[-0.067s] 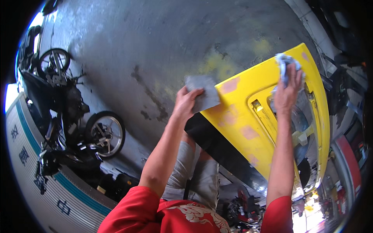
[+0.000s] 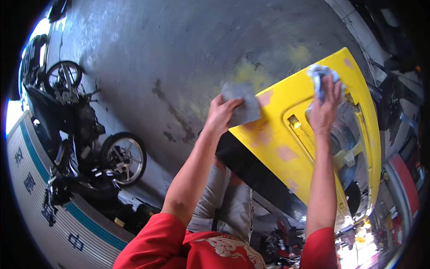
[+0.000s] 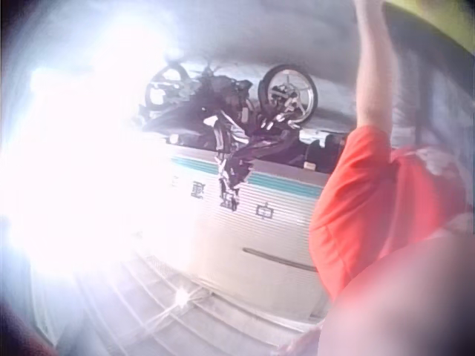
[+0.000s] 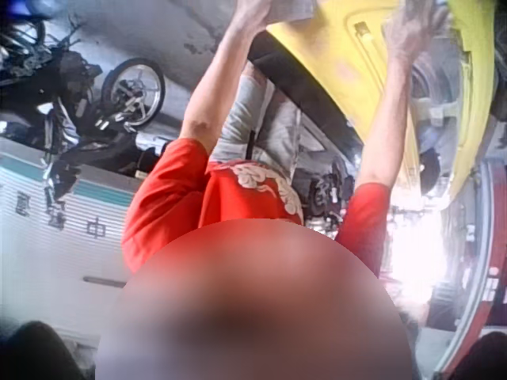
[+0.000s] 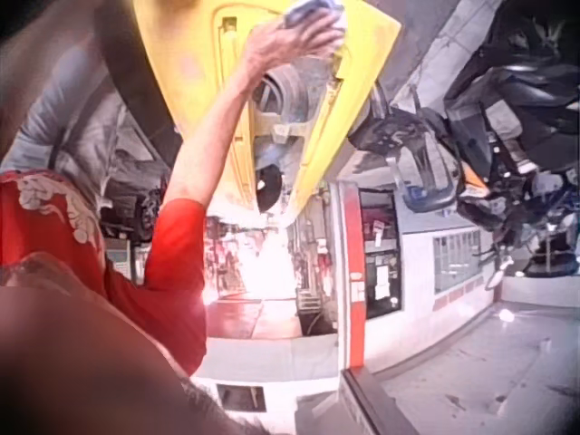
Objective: The person wipes a yellow car part with a cloth, then uses a sanding block to sand the black section. They alternate between wiping and sanding to clean and smooth the surface.
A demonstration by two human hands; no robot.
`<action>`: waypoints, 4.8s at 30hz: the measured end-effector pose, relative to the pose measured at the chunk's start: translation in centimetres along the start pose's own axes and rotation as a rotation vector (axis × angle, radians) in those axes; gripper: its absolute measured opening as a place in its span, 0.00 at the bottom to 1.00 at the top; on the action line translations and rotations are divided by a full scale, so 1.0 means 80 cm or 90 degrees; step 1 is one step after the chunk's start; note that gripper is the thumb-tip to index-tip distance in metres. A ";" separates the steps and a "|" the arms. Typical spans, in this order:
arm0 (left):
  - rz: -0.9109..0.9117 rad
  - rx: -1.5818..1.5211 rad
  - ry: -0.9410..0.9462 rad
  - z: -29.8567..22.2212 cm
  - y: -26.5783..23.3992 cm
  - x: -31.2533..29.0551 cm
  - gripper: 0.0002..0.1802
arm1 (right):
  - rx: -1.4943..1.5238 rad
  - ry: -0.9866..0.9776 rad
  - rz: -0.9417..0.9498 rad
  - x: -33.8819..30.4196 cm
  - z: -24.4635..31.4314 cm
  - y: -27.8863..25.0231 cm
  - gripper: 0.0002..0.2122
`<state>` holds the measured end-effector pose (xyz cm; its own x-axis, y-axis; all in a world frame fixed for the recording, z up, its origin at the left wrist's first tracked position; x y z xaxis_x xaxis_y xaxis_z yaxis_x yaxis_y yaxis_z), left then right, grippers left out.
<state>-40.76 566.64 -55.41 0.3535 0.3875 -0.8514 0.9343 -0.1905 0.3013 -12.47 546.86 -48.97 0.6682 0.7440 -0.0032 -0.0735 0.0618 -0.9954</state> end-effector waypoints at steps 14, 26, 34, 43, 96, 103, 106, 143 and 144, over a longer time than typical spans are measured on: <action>0.203 0.952 0.806 -0.016 0.240 -0.086 0.24 | 0.354 0.089 -0.038 -0.074 0.007 -0.032 0.24; 0.116 0.985 0.820 0.003 0.232 -0.085 0.18 | 0.376 0.095 -0.055 -0.086 0.000 -0.013 0.24; 0.160 0.967 0.787 0.000 0.229 -0.091 0.25 | 0.356 0.100 -0.059 -0.083 0.000 -0.014 0.24; 0.362 1.014 0.731 -0.020 0.194 -0.059 0.30 | 0.193 0.081 -0.016 -0.080 0.019 -0.017 0.26; 0.477 1.132 0.788 -0.007 0.196 -0.060 0.29 | 0.554 0.288 -0.106 -0.077 -0.014 -0.038 0.21; 0.565 1.065 0.774 -0.027 0.434 0.049 0.26 | 0.524 0.319 -0.078 -0.070 -0.012 -0.041 0.20; 0.574 1.065 0.835 -0.040 0.440 0.019 0.25 | 0.482 0.319 -0.051 -0.065 -0.008 -0.043 0.20; 0.638 1.062 0.764 -0.059 0.305 0.037 0.33 | 0.282 0.195 0.000 -0.065 0.004 -0.023 0.24; 0.632 1.092 0.731 -0.060 0.290 0.023 0.33 | 0.286 0.191 -0.015 -0.065 0.004 -0.026 0.24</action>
<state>-18.23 567.26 -47.91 0.9750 -0.2217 -0.0145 -0.1634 -0.6713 -0.7229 -16.02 543.07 -46.88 0.8507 0.5205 -0.0741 -0.3211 0.4029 -0.8571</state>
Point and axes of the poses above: each hand's wrist, its own x-axis towards the middle knuckle, its own y-axis out of the palm, z = x × y, the point moved 6 cm from there along x, towards the middle knuckle, and after that the axes turned 10 degrees about -x, right-handed, at the moved point
